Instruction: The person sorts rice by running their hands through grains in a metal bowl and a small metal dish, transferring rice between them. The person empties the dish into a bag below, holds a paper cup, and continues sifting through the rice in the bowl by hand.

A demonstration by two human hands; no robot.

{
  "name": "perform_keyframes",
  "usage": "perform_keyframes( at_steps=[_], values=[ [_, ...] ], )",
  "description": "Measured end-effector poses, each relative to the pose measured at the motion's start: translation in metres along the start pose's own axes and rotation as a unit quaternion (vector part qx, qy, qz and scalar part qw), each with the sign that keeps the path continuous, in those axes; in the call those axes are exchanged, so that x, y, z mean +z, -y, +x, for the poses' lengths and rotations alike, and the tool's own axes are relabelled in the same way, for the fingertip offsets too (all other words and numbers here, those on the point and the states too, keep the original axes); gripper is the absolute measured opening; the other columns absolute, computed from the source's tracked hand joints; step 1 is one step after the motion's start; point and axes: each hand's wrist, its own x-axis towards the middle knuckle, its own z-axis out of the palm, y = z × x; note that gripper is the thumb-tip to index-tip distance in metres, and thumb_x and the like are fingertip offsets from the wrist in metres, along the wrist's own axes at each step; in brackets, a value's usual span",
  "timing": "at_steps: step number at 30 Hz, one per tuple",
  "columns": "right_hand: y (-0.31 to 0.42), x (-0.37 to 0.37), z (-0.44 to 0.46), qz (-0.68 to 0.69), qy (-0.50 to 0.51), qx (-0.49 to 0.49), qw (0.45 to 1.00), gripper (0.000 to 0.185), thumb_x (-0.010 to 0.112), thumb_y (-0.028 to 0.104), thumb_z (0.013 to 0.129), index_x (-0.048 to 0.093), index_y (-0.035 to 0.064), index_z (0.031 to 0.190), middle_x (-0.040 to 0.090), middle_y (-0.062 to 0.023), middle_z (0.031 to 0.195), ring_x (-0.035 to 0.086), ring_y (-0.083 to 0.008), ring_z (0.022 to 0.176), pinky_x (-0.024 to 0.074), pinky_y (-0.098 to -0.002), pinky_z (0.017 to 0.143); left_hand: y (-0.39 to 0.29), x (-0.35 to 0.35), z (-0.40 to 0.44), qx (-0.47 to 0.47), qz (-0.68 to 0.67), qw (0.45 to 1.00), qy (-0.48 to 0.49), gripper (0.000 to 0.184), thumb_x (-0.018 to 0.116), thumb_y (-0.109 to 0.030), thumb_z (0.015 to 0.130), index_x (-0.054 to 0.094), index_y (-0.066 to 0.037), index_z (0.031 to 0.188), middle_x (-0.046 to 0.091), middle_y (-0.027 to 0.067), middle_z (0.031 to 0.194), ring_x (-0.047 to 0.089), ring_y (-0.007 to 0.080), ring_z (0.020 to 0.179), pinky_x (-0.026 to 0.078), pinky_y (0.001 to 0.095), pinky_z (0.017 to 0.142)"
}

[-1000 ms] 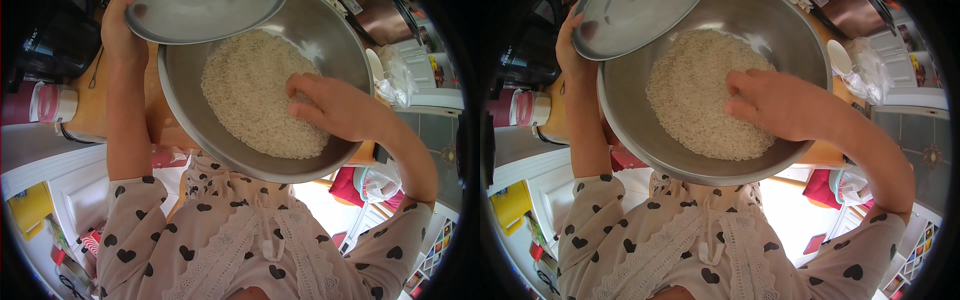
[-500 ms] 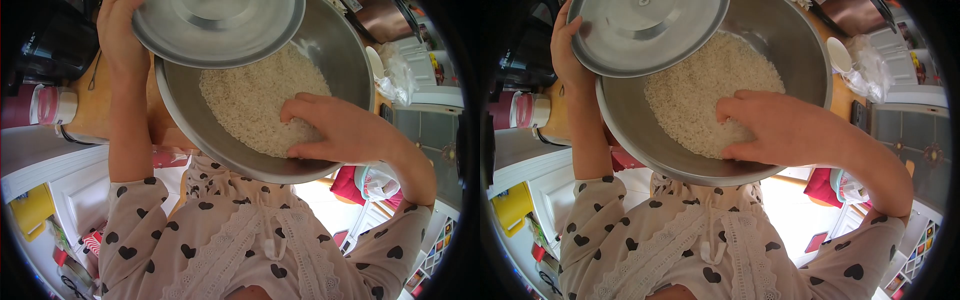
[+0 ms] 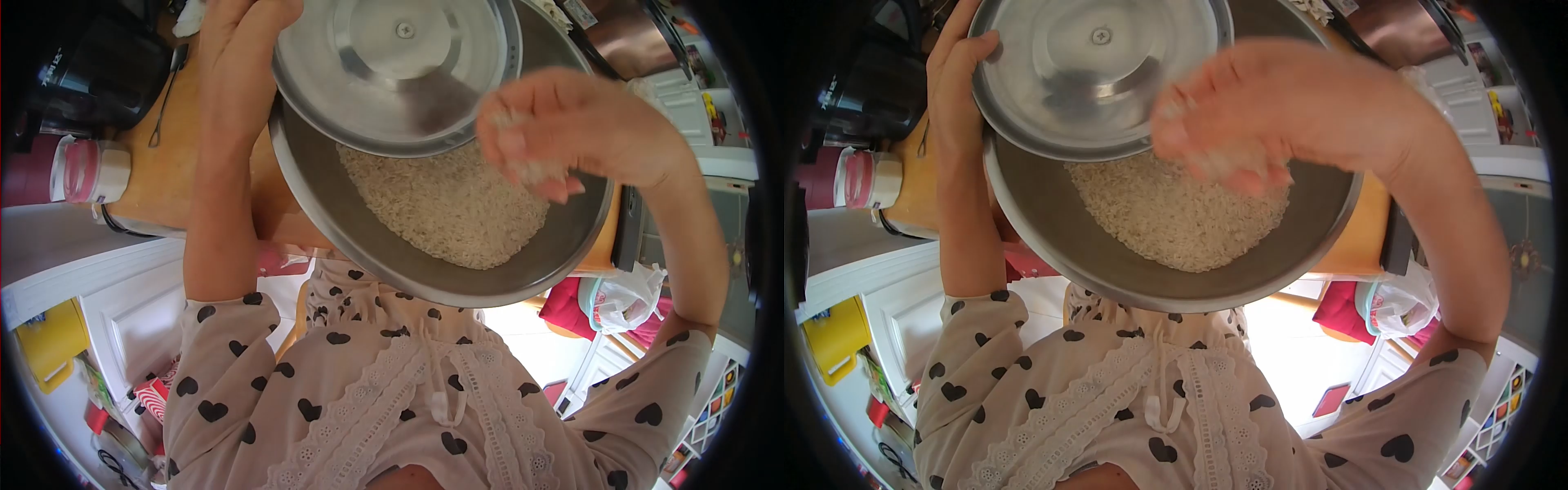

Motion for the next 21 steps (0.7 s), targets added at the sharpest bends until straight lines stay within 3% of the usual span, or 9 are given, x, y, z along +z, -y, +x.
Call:
perform_keyframes(
  at_steps=[2, 4, 7, 8, 11, 13, 15, 16, 21],
  values=[
    [0.015, 0.004, 0.008, -0.004, -0.057, -0.070, 0.996, 0.023, 0.058, 0.024, 0.092, 0.063, 0.0016, 0.092, 0.061, -0.0031, 0.077, 0.057, -0.0079, 0.058, 0.0429, -0.0201, 0.049, 0.008, 0.000, 0.000, 0.014, -0.002, 1.000, -0.001, 0.065, 0.040, -0.008, 0.073, 0.045, 0.008, 0.136, 0.050, 0.0179, 0.136, 0.045, 0.0247, 0.126, 0.029, 0.0303, 0.109],
    [0.034, 0.000, 0.006, 0.036, -0.065, -0.067, 0.995, 0.037, 0.058, 0.019, 0.093, 0.049, -0.0015, 0.122, 0.056, -0.0095, 0.110, 0.055, -0.0144, 0.096, 0.0435, -0.0266, 0.081, 0.025, -0.006, 0.002, 0.028, -0.013, 0.999, 0.007, 0.064, 0.040, -0.007, 0.073, 0.046, 0.008, 0.135, 0.050, 0.0182, 0.135, 0.046, 0.0244, 0.125, 0.030, 0.0296, 0.108],
    [0.041, 0.009, 0.005, -0.011, -0.181, -0.102, 0.978, 0.057, 0.060, 0.020, 0.092, 0.038, -0.0034, 0.139, 0.051, -0.0103, 0.128, 0.053, -0.0175, 0.117, 0.0448, -0.0317, 0.097, 0.016, -0.001, 0.001, -0.016, -0.079, 0.997, 0.011, 0.062, 0.040, -0.007, 0.074, 0.046, 0.009, 0.133, 0.051, 0.0184, 0.133, 0.047, 0.0236, 0.124, 0.032, 0.0288, 0.106],
    [0.045, 0.011, -0.003, -0.025, -0.207, -0.110, 0.972, 0.058, 0.061, 0.020, 0.092, 0.037, -0.0035, 0.139, 0.051, -0.0108, 0.128, 0.052, -0.0177, 0.117, 0.0449, -0.0313, 0.096, 0.010, 0.002, -0.001, -0.042, -0.108, 0.993, 0.010, 0.062, 0.040, -0.008, 0.074, 0.047, 0.009, 0.133, 0.052, 0.0184, 0.133, 0.048, 0.0233, 0.123, 0.033, 0.0285, 0.106],
    [0.041, -0.037, -0.021, -0.078, -0.089, -0.082, 0.990, 0.063, 0.063, 0.023, 0.090, 0.036, -0.0037, 0.140, 0.048, -0.0123, 0.131, 0.051, -0.0194, 0.119, 0.0446, -0.0313, 0.096, 0.013, -0.005, 0.001, -0.020, -0.049, 0.999, 0.009, 0.061, 0.040, -0.008, 0.074, 0.047, 0.010, 0.132, 0.053, 0.0179, 0.131, 0.049, 0.0232, 0.121, 0.034, 0.0284, 0.104],
    [0.027, -0.057, -0.031, -0.168, -0.078, -0.077, 0.980, 0.047, 0.062, 0.023, 0.091, 0.045, -0.0016, 0.127, 0.052, -0.0090, 0.116, 0.053, -0.0161, 0.103, 0.0450, -0.0278, 0.084, 0.021, -0.008, 0.003, -0.034, -0.094, 0.995, -0.001, 0.061, 0.040, -0.008, 0.074, 0.047, 0.010, 0.132, 0.053, 0.0180, 0.131, 0.049, 0.0234, 0.120, 0.034, 0.0285, 0.104],
    [-0.002, -0.048, -0.031, -0.306, -0.199, -0.103, 0.925, 0.023, 0.057, 0.023, 0.092, 0.063, 0.0028, 0.099, 0.062, -0.0012, 0.082, 0.059, -0.0080, 0.069, 0.0465, -0.0207, 0.059, 0.019, -0.005, 0.002, -0.036, -0.096, 0.995, -0.019, 0.061, 0.039, -0.008, 0.074, 0.047, 0.010, 0.132, 0.053, 0.0182, 0.131, 0.049, 0.0236, 0.120, 0.034, 0.0286, 0.104],
    [-0.008, -0.040, -0.033, -0.322, -0.191, -0.043, 0.926, 0.026, 0.053, 0.024, 0.093, 0.065, 0.0029, 0.102, 0.065, -0.0064, 0.089, 0.061, -0.0162, 0.082, 0.0492, -0.0266, 0.072, 0.011, 0.001, 0.000, -0.030, -0.074, 0.996, -0.033, 0.061, 0.039, -0.008, 0.074, 0.047, 0.010, 0.132, 0.052, 0.0183, 0.131, 0.049, 0.0237, 0.120, 0.034, 0.0286, 0.104],
    [-0.054, 0.007, -0.010, -0.471, -0.183, -0.029, 0.863, 0.043, 0.054, 0.035, 0.094, 0.052, 0.0034, 0.122, 0.058, -0.0159, 0.107, 0.062, -0.0306, 0.093, 0.0487, -0.0391, 0.083, 0.013, 0.002, 0.004, -0.051, -0.114, 0.991, -0.052, 0.062, 0.039, -0.010, 0.074, 0.045, 0.010, 0.133, 0.052, 0.0190, 0.131, 0.048, 0.0244, 0.121, 0.034, 0.0286, 0.104]
  ],
)
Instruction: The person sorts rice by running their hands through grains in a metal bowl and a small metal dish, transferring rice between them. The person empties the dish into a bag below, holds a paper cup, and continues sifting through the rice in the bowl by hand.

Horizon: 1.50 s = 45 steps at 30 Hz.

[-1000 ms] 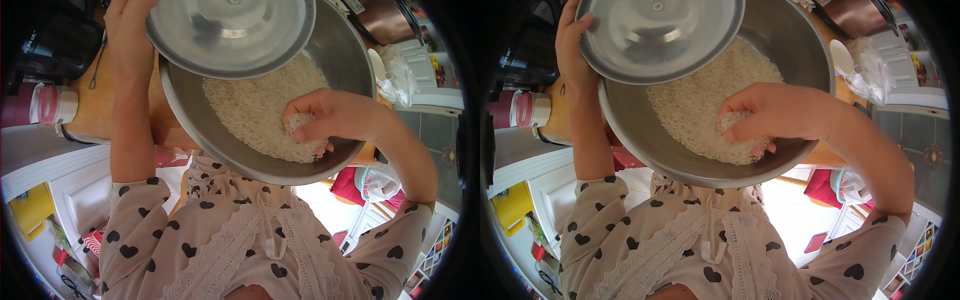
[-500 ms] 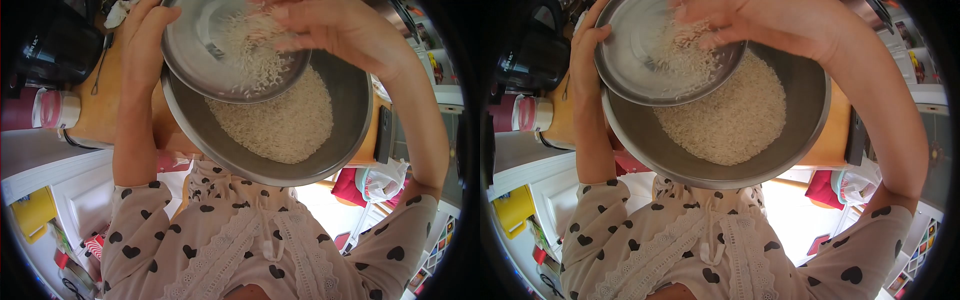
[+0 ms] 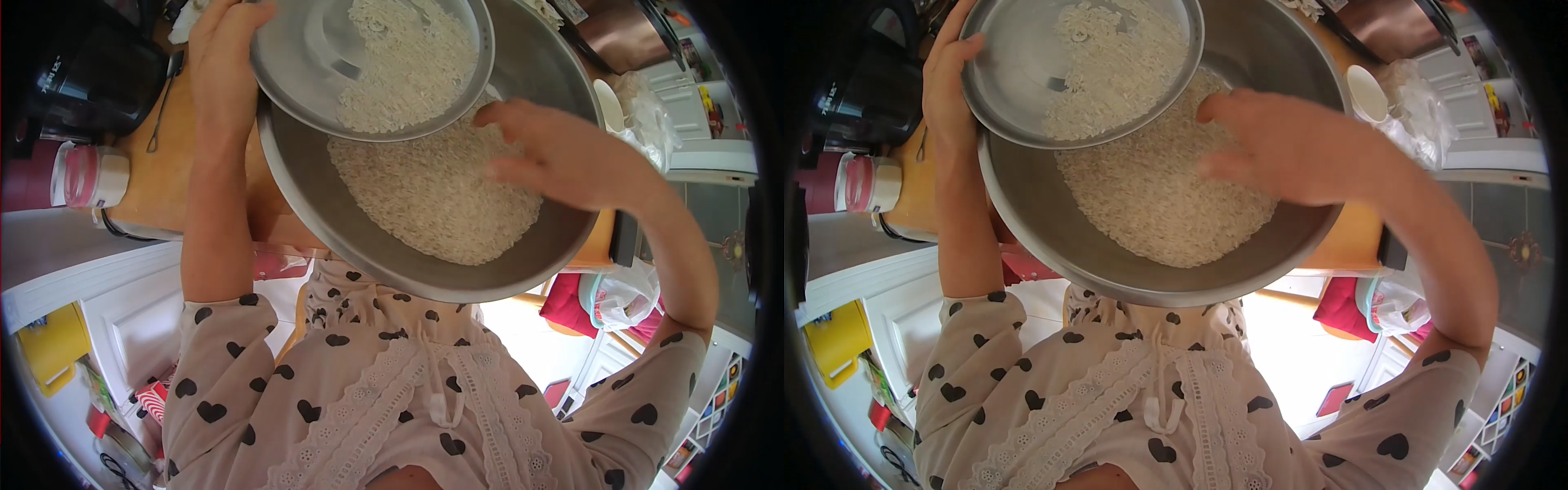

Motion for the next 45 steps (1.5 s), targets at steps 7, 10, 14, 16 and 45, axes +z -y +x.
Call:
perform_keyframes(
  at_steps=[7, 10, 14, 16, 45],
  values=[
    [0.058, 0.009, -0.001, 0.067, 0.134, -0.007, 0.989, 0.051, 0.059, 0.040, 0.090, 0.048, 0.0043, 0.126, 0.051, -0.0196, 0.116, 0.058, -0.0395, 0.095, 0.0451, -0.0452, 0.087, 0.005, -0.006, 0.002, 0.023, 0.025, 0.999, 0.019, 0.062, 0.039, -0.011, 0.074, 0.045, 0.010, 0.133, 0.051, 0.0189, 0.132, 0.047, 0.0252, 0.122, 0.034, 0.0291, 0.105],
    [0.041, 0.030, 0.002, 0.122, 0.070, -0.091, 0.986, 0.041, 0.059, 0.032, 0.088, 0.055, -0.0006, 0.113, 0.059, -0.0176, 0.104, 0.063, -0.0300, 0.089, 0.0510, -0.0400, 0.077, 0.007, -0.007, 0.003, 0.020, 0.006, 1.000, 0.021, 0.062, 0.039, -0.011, 0.075, 0.045, 0.010, 0.133, 0.051, 0.0187, 0.132, 0.047, 0.0251, 0.122, 0.034, 0.0292, 0.105],
    [0.037, -0.005, 0.018, 0.416, 0.274, 0.126, 0.858, 0.033, 0.059, 0.025, 0.082, 0.061, 0.0026, 0.106, 0.059, -0.0053, 0.080, 0.059, -0.0154, 0.067, 0.0474, -0.0287, 0.060, 0.001, 0.002, -0.003, 0.039, 0.056, 0.998, 0.015, 0.062, 0.039, -0.011, 0.075, 0.046, 0.009, 0.133, 0.051, 0.0188, 0.132, 0.047, 0.0252, 0.122, 0.033, 0.0297, 0.105],
    [0.029, -0.010, 0.017, 0.445, 0.275, 0.128, 0.843, 0.032, 0.060, 0.024, 0.080, 0.062, 0.0043, 0.105, 0.056, -0.0006, 0.071, 0.054, -0.0101, 0.060, 0.0439, -0.0247, 0.055, -0.003, 0.003, -0.005, 0.040, 0.080, 0.996, 0.017, 0.061, 0.039, -0.012, 0.075, 0.046, 0.009, 0.132, 0.051, 0.0187, 0.133, 0.048, 0.0253, 0.122, 0.033, 0.0301, 0.105],
    [0.044, 0.019, 0.011, 0.034, 0.050, -0.057, 0.997, 0.050, 0.052, 0.036, 0.094, 0.049, 0.0030, 0.131, 0.055, -0.0241, 0.114, 0.058, -0.0408, 0.105, 0.0478, -0.0442, 0.091, 0.010, -0.003, 0.003, 0.036, 0.025, 0.999, 0.020, 0.062, 0.041, -0.012, 0.074, 0.046, 0.011, 0.131, 0.053, 0.0196, 0.130, 0.049, 0.0257, 0.122, 0.034, 0.0309, 0.106]
  ],
)
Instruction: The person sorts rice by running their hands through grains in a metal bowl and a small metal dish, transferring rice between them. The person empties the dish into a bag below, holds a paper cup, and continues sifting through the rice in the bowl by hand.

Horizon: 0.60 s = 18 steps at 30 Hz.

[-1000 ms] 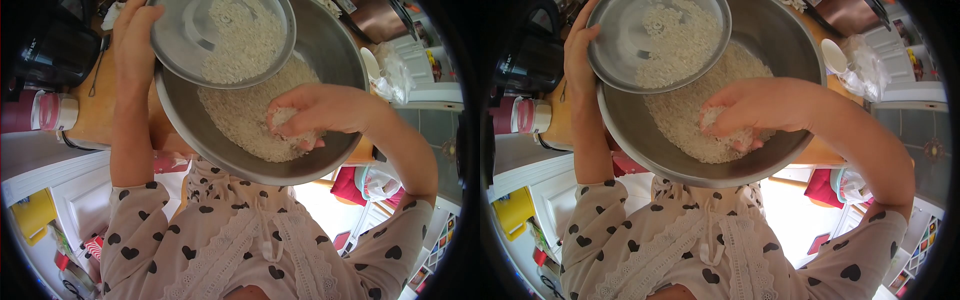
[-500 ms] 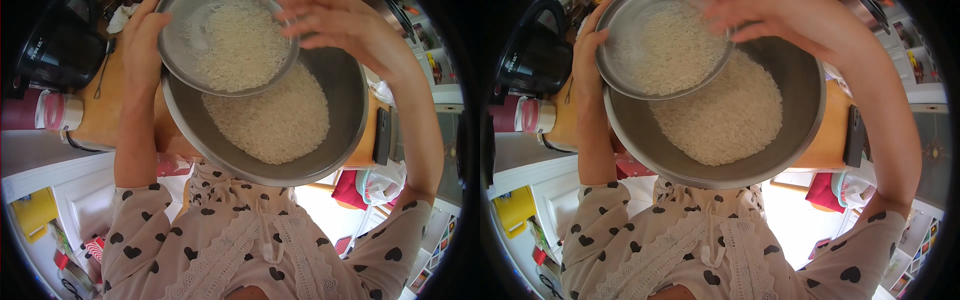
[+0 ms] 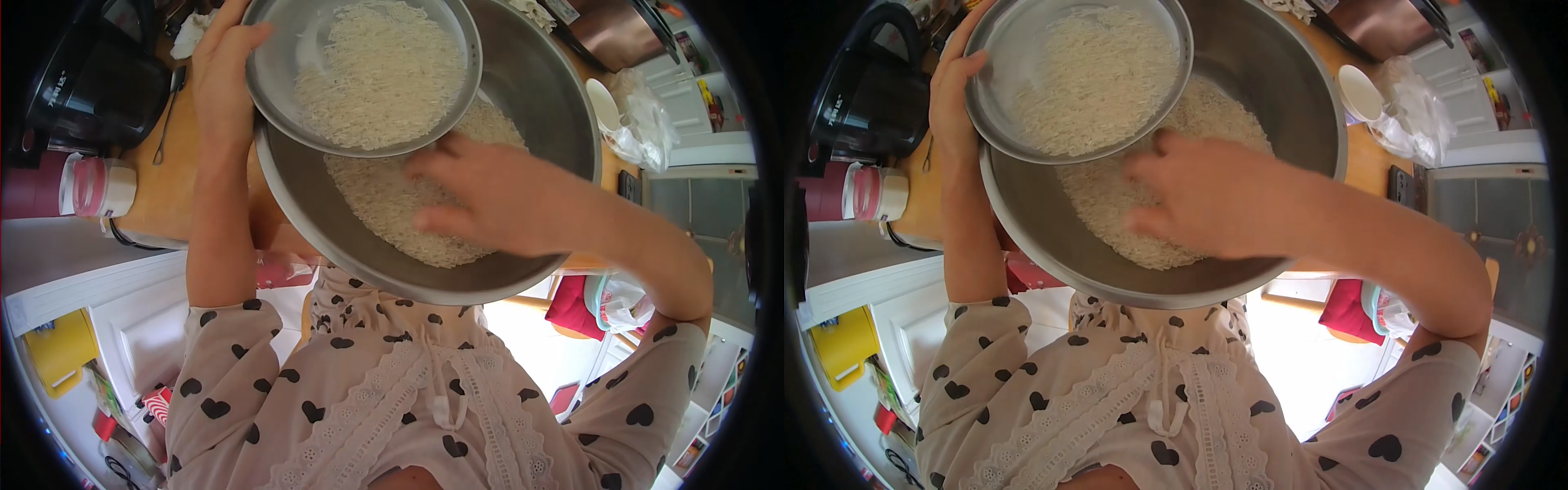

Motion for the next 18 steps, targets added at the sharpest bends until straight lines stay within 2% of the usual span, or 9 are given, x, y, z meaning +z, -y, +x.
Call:
perform_keyframes(
  at_steps=[4, 7, 8, 10, 13, 16, 18],
  values=[
    [0.017, -0.003, -0.005, 0.081, 0.078, -0.007, 0.994, 0.044, 0.053, 0.034, 0.093, 0.054, 0.0027, 0.124, 0.057, -0.0239, 0.111, 0.059, -0.0398, 0.103, 0.0482, -0.0453, 0.088, -0.008, 0.006, -0.004, -0.005, 0.007, 1.000, -0.006, 0.062, 0.041, -0.013, 0.074, 0.046, 0.011, 0.131, 0.052, 0.0199, 0.131, 0.048, 0.0258, 0.122, 0.033, 0.0310, 0.106],
    [-0.014, 0.022, -0.004, 0.145, -0.003, -0.112, 0.983, 0.035, 0.057, 0.029, 0.088, 0.062, 0.0030, 0.110, 0.061, -0.0179, 0.095, 0.064, -0.0299, 0.084, 0.0506, -0.0395, 0.077, -0.009, 0.002, -0.003, -0.004, 0.018, 1.000, 0.009, 0.062, 0.041, -0.013, 0.074, 0.046, 0.011, 0.131, 0.052, 0.0198, 0.132, 0.048, 0.0259, 0.123, 0.033, 0.0310, 0.106],
    [-0.014, 0.016, -0.002, 0.233, 0.059, -0.051, 0.969, 0.032, 0.058, 0.029, 0.087, 0.063, 0.0035, 0.107, 0.061, -0.0147, 0.090, 0.062, -0.0254, 0.078, 0.0495, -0.0363, 0.071, -0.009, 0.001, -0.003, 0.000, 0.025, 1.000, 0.017, 0.062, 0.041, -0.012, 0.074, 0.046, 0.011, 0.131, 0.051, 0.0198, 0.132, 0.048, 0.0259, 0.123, 0.033, 0.0310, 0.106],
    [-0.012, 0.000, 0.000, 0.395, 0.178, 0.074, 0.898, 0.028, 0.060, 0.027, 0.083, 0.065, 0.0044, 0.099, 0.060, -0.0082, 0.080, 0.058, -0.0165, 0.065, 0.0473, -0.0298, 0.060, -0.008, 0.004, -0.005, -0.005, 0.015, 1.000, 0.000, 0.061, 0.040, -0.012, 0.075, 0.046, 0.010, 0.131, 0.052, 0.0193, 0.132, 0.048, 0.0258, 0.123, 0.032, 0.0310, 0.106],
    [-0.013, -0.013, -0.001, 0.483, 0.202, 0.142, 0.840, 0.028, 0.061, 0.029, 0.083, 0.066, 0.0048, 0.096, 0.058, -0.0019, 0.073, 0.050, -0.0083, 0.057, 0.0388, -0.0222, 0.050, -0.012, 0.007, -0.005, -0.009, 0.007, 1.000, 0.000, 0.061, 0.040, -0.012, 0.075, 0.047, 0.010, 0.131, 0.053, 0.0187, 0.131, 0.048, 0.0254, 0.123, 0.032, 0.0310, 0.107],
    [-0.017, -0.033, -0.002, 0.452, 0.172, 0.137, 0.864, 0.032, 0.061, 0.031, 0.084, 0.066, 0.0026, 0.096, 0.061, -0.0018, 0.075, 0.051, -0.0078, 0.055, 0.0361, -0.0216, 0.047, -0.010, 0.000, -0.002, -0.027, -0.017, 0.999, 0.014, 0.060, 0.040, -0.011, 0.075, 0.047, 0.009, 0.131, 0.053, 0.0183, 0.131, 0.048, 0.0250, 0.123, 0.032, 0.0310, 0.107],
    [-0.012, -0.050, 0.005, 0.445, 0.130, 0.089, 0.882, 0.033, 0.061, 0.031, 0.085, 0.066, 0.0019, 0.098, 0.061, -0.0029, 0.076, 0.053, -0.0098, 0.057, 0.0382, -0.0225, 0.048, -0.003, -0.006, 0.000, -0.021, -0.023, 0.999, 0.025, 0.060, 0.040, -0.011, 0.075, 0.048, 0.010, 0.131, 0.054, 0.0183, 0.131, 0.049, 0.0249, 0.122, 0.032, 0.0309, 0.107]
  ],
)
